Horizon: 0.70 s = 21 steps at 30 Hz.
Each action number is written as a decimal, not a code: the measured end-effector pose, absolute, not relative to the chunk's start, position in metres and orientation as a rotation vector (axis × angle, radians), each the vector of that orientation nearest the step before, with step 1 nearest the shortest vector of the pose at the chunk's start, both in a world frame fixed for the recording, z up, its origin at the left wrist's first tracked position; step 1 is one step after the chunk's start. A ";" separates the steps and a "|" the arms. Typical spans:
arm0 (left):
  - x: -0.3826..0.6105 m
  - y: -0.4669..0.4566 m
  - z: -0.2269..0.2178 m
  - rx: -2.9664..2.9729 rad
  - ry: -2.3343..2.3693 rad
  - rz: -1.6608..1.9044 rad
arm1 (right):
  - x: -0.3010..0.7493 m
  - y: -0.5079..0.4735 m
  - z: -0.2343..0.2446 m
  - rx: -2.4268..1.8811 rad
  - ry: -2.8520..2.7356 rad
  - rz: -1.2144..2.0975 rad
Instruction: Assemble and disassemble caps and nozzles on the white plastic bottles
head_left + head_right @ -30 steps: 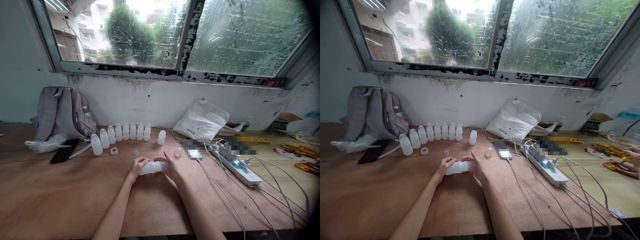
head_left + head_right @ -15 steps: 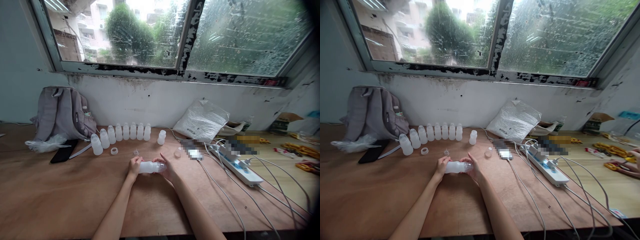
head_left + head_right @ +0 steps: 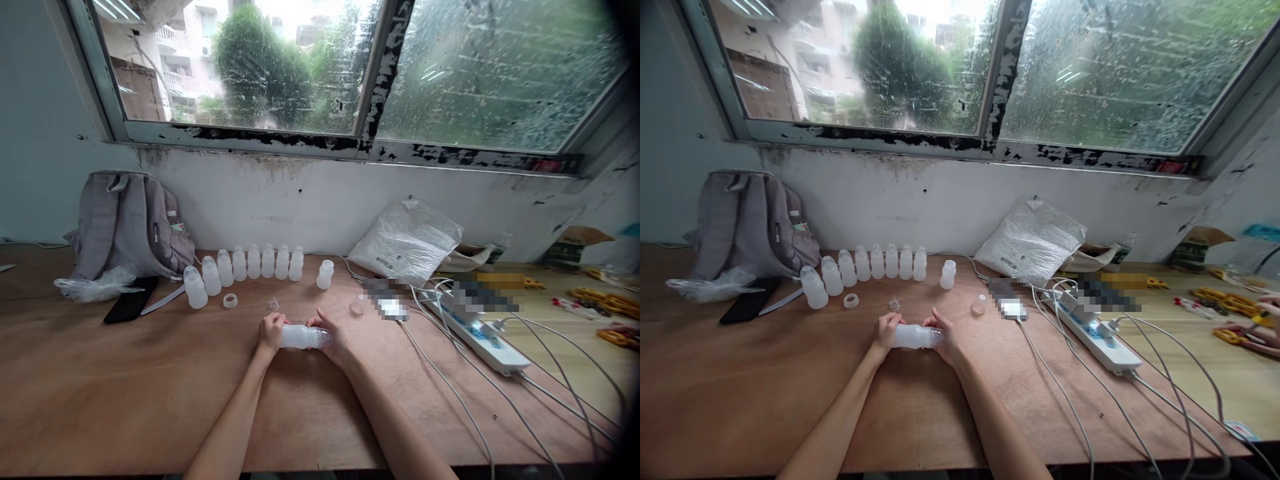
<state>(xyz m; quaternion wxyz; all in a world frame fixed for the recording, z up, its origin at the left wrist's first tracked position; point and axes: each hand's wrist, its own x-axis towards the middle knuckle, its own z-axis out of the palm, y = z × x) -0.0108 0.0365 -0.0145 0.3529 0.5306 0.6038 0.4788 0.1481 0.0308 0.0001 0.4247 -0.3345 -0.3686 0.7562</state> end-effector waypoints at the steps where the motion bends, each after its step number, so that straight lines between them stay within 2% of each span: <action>1: -0.010 0.037 -0.015 1.381 1.577 1.238 | 0.148 0.031 -0.001 -0.850 -0.926 1.875; 15: -0.005 0.031 -0.011 1.419 1.633 1.365 | 0.140 0.032 -0.008 -0.902 -0.874 1.710; 21: -0.011 0.033 -0.009 1.340 1.609 1.511 | 0.139 0.039 -0.009 -0.948 -0.807 1.507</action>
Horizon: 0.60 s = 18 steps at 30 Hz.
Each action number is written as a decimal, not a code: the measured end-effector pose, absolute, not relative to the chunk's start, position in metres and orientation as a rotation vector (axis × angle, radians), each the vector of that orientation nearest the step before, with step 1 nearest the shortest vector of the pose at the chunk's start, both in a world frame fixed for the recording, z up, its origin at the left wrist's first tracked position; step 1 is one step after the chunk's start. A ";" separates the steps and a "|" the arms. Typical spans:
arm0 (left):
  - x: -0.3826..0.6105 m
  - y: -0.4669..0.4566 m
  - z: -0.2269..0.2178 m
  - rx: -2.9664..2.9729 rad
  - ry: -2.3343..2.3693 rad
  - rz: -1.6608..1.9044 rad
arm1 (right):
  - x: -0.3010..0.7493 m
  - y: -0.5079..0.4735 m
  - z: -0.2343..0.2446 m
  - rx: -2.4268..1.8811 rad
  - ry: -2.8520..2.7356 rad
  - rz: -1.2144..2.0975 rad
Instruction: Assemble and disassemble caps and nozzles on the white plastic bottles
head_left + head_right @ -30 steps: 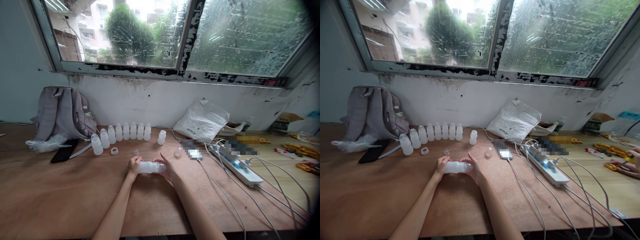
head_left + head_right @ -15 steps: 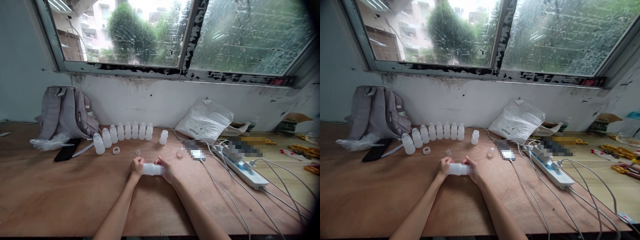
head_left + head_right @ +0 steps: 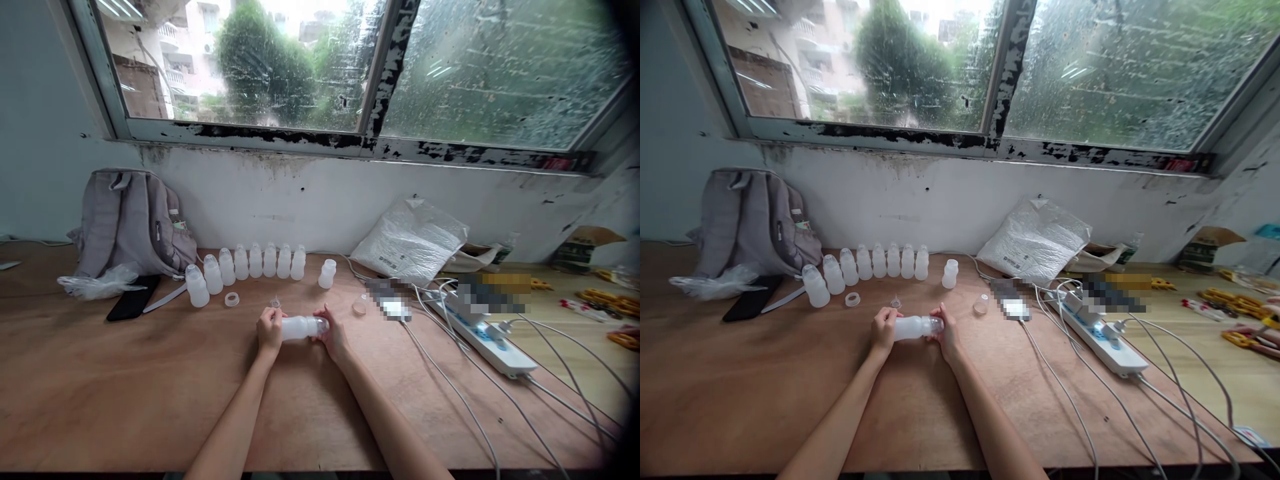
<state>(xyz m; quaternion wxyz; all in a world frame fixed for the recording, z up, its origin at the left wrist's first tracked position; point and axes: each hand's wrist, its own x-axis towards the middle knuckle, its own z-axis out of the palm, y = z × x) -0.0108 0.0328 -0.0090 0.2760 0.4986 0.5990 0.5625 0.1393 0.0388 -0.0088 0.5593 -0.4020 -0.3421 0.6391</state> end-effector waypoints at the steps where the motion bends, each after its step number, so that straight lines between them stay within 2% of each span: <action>1: -0.012 0.033 -0.009 1.317 1.611 1.531 | 0.139 0.039 -0.009 -0.951 -0.825 1.478; 8: -0.014 0.043 -0.020 1.215 1.528 1.600 | 0.149 0.041 -0.002 -1.046 -1.026 1.166; 15: -0.017 0.050 -0.028 1.113 1.486 1.642 | 0.164 0.094 0.056 -1.225 -1.529 0.413; 18: -0.020 0.050 -0.029 1.085 1.479 1.645 | 0.159 0.124 0.074 -1.319 -1.662 0.215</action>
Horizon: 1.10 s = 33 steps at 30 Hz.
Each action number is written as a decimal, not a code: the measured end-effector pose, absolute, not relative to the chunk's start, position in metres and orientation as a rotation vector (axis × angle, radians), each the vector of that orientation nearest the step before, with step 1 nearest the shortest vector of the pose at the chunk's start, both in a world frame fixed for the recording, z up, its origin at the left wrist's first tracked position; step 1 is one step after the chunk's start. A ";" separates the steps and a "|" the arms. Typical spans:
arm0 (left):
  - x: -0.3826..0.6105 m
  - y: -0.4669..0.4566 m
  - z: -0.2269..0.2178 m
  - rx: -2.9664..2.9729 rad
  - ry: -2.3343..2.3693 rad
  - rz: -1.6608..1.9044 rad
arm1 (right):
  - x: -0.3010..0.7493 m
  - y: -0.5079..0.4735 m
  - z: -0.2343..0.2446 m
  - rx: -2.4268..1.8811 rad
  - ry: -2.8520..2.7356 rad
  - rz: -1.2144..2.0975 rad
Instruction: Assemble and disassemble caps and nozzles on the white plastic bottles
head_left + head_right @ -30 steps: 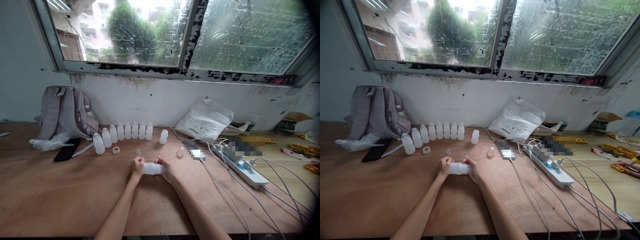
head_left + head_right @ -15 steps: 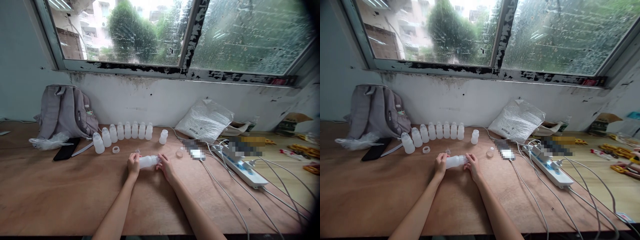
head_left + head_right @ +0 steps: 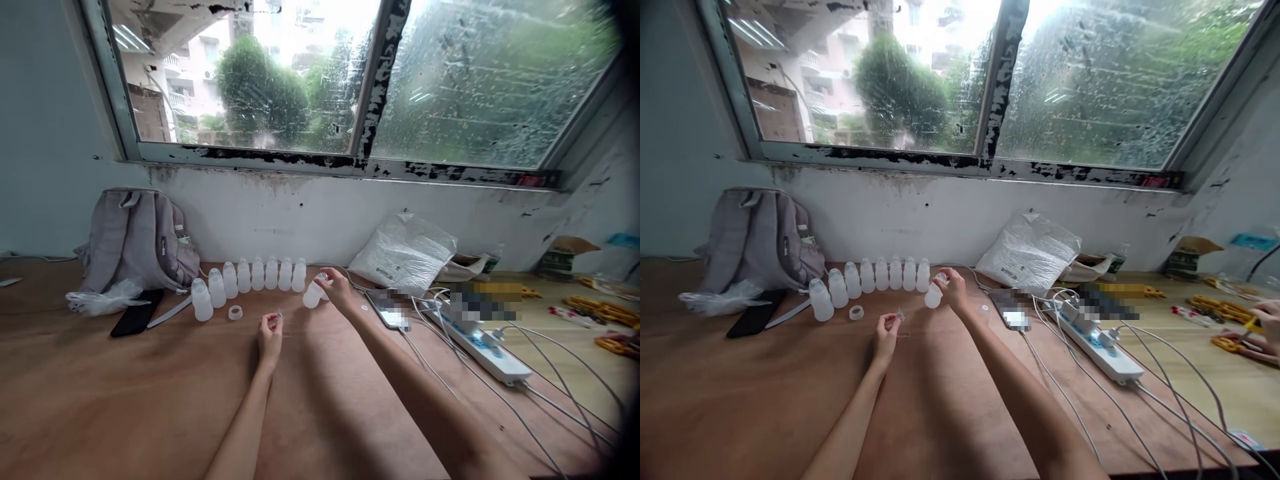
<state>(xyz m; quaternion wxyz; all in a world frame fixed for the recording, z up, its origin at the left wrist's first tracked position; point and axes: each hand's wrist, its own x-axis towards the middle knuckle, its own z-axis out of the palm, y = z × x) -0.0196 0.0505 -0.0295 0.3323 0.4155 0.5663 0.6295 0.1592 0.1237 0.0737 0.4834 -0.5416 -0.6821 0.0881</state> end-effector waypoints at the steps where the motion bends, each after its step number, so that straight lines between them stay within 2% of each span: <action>1: -0.020 0.051 -0.029 1.079 1.478 1.646 | 0.157 0.133 0.076 -1.369 -1.682 0.153; 6: -0.026 0.053 -0.028 1.039 1.472 1.668 | 0.152 0.171 0.073 -1.576 -1.718 -0.064; 18: -0.038 0.059 -0.028 0.850 1.431 1.677 | 0.142 0.196 0.061 -1.669 -1.750 -0.099; 28: -0.045 0.059 -0.025 0.709 1.381 1.684 | 0.145 0.188 0.064 -1.577 -1.650 -0.016; 33: -0.050 0.064 -0.030 0.627 1.383 1.689 | 0.122 0.145 0.035 -1.389 -1.718 0.181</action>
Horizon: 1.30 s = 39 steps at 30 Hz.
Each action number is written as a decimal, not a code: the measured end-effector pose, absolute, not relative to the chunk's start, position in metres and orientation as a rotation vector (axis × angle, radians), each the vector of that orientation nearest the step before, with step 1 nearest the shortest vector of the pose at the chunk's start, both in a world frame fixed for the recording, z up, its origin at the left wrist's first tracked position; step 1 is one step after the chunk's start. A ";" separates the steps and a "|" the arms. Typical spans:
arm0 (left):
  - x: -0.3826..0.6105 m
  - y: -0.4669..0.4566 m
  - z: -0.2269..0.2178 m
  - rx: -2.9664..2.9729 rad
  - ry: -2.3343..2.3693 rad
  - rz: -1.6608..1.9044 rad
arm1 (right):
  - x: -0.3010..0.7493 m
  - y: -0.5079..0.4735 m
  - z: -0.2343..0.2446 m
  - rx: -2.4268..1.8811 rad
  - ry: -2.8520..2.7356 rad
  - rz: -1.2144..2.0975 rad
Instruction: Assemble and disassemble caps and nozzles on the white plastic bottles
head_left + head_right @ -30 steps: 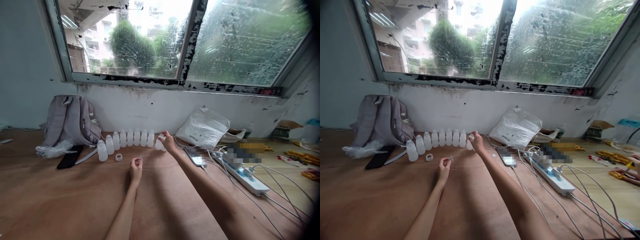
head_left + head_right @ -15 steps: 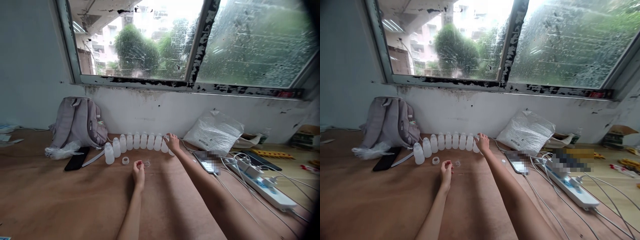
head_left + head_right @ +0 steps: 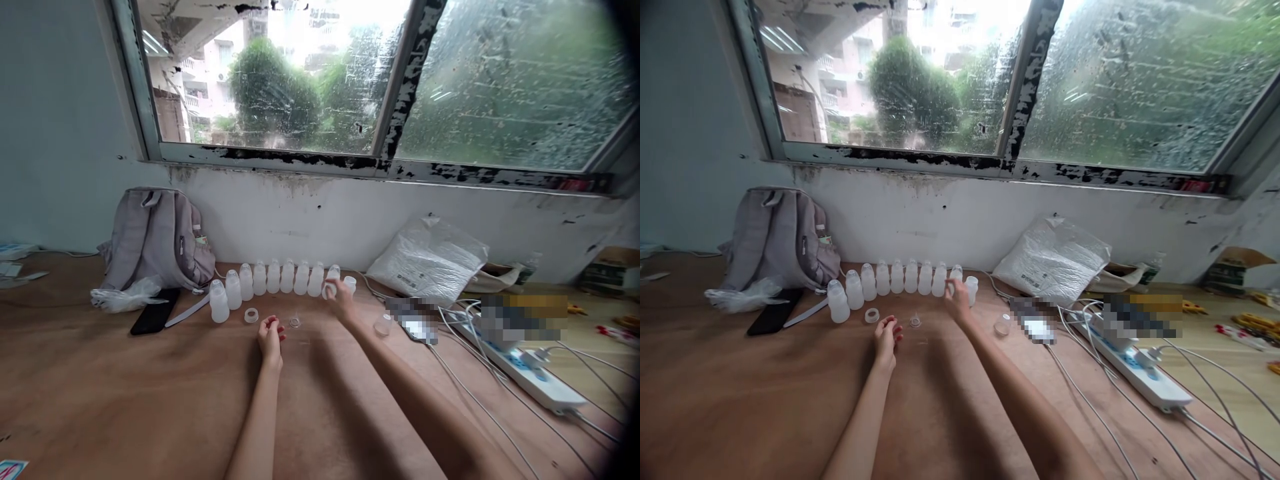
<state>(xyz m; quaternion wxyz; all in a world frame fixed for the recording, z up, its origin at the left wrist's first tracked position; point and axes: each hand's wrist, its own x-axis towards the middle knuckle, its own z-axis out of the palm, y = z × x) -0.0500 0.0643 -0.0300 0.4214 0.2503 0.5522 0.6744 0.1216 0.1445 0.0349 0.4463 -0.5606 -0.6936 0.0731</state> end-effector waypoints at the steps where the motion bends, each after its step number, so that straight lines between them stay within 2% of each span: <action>1: -0.051 0.065 -0.031 0.627 1.393 1.695 | 0.114 0.134 0.024 -1.334 -1.761 0.266; 7: -0.059 0.065 -0.025 0.793 1.556 1.744 | 0.072 0.102 -0.026 -1.224 -1.684 0.623; 13: -0.079 0.059 -0.017 1.200 1.893 1.792 | 0.090 0.087 -0.026 -1.223 -1.596 0.635; 17: -0.085 0.063 -0.026 1.511 2.207 1.581 | 0.125 0.063 -0.028 -1.130 -1.387 0.764; 21: -0.070 0.063 -0.030 1.695 2.042 1.419 | 0.145 0.052 -0.030 -1.087 -1.248 0.918; 31: -0.015 0.029 -0.013 2.259 1.572 0.963 | 0.131 0.049 -0.030 -1.070 -1.344 0.888; 34: -0.013 0.029 -0.018 2.199 1.546 1.026 | 0.129 0.044 -0.026 -1.089 -1.391 0.861; 39: -0.003 0.034 -0.025 1.863 1.450 1.415 | 0.126 0.040 -0.021 -1.159 -1.353 0.746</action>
